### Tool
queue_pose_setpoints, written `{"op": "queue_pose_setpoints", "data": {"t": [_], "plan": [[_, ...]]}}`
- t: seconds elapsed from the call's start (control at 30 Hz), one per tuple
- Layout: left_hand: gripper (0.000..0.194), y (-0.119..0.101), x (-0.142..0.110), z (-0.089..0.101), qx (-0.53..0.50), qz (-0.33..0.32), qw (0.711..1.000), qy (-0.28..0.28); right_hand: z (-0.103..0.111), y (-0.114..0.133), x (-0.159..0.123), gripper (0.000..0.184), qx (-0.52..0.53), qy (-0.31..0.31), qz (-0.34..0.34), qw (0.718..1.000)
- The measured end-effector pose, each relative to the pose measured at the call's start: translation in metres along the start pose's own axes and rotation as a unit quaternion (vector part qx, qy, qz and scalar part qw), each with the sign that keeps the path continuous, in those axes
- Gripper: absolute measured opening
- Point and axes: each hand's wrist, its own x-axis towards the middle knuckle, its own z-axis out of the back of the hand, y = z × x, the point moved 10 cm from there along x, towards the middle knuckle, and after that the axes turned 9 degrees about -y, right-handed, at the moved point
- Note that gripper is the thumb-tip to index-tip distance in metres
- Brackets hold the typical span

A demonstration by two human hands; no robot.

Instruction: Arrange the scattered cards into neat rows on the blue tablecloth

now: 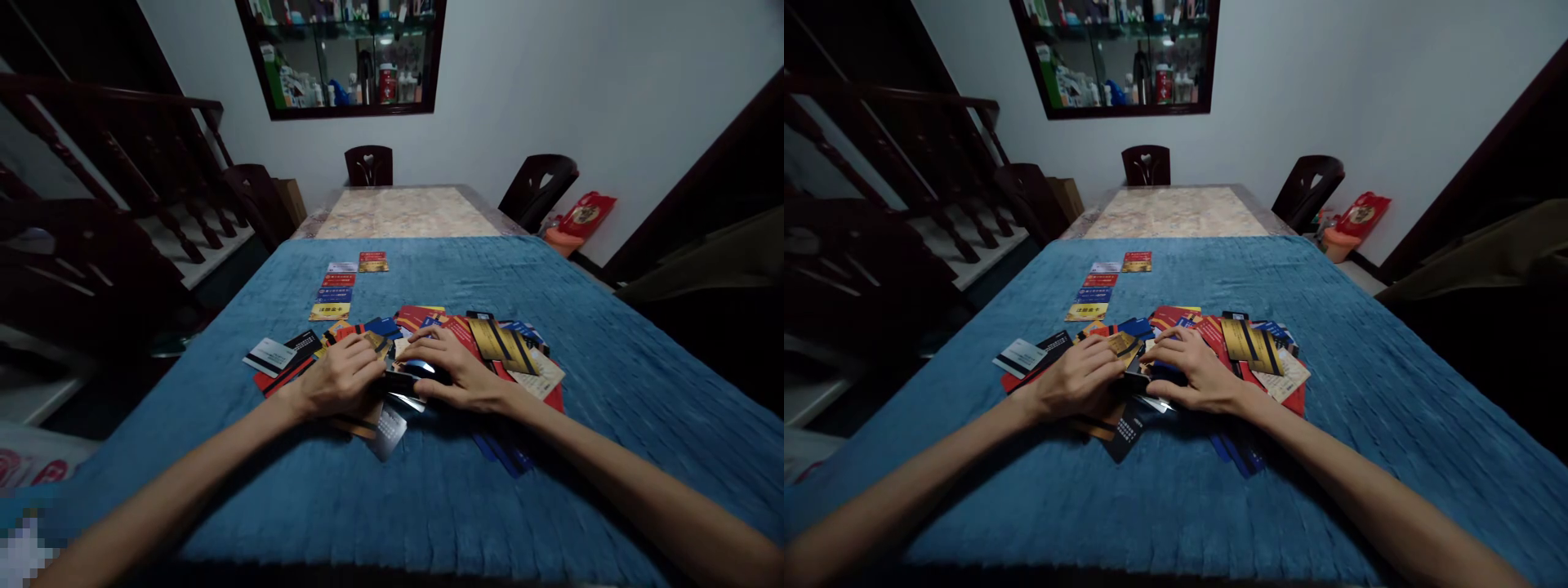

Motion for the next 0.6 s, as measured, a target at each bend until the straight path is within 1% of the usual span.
{"op": "queue_pose_setpoints", "data": {"t": [0.1, 0.2, 0.3, 0.43, 0.6], "plan": [[0.023, 0.013, 0.003, -0.012, -0.004, 0.037, 0.999, 0.016, 0.002, -0.004, 0.000, 0.038, 0.013, -0.033, -0.011, 0.999], [0.023, 0.020, 0.004, -0.021, -0.013, 0.056, 0.998, 0.028, 0.000, -0.012, -0.003, 0.037, 0.001, -0.057, -0.029, 0.998], [0.025, 0.025, 0.003, -0.026, -0.023, 0.079, 0.996, 0.033, -0.002, -0.018, -0.005, 0.035, -0.013, -0.073, -0.040, 0.996], [0.023, 0.029, 0.001, -0.026, -0.036, 0.103, 0.994, 0.021, -0.004, -0.019, -0.005, 0.035, -0.037, -0.074, -0.044, 0.996], [0.022, 0.031, -0.003, -0.022, -0.056, 0.134, 0.989, 0.009, 0.000, -0.019, -0.005, 0.038, -0.073, -0.082, -0.038, 0.993]]}}
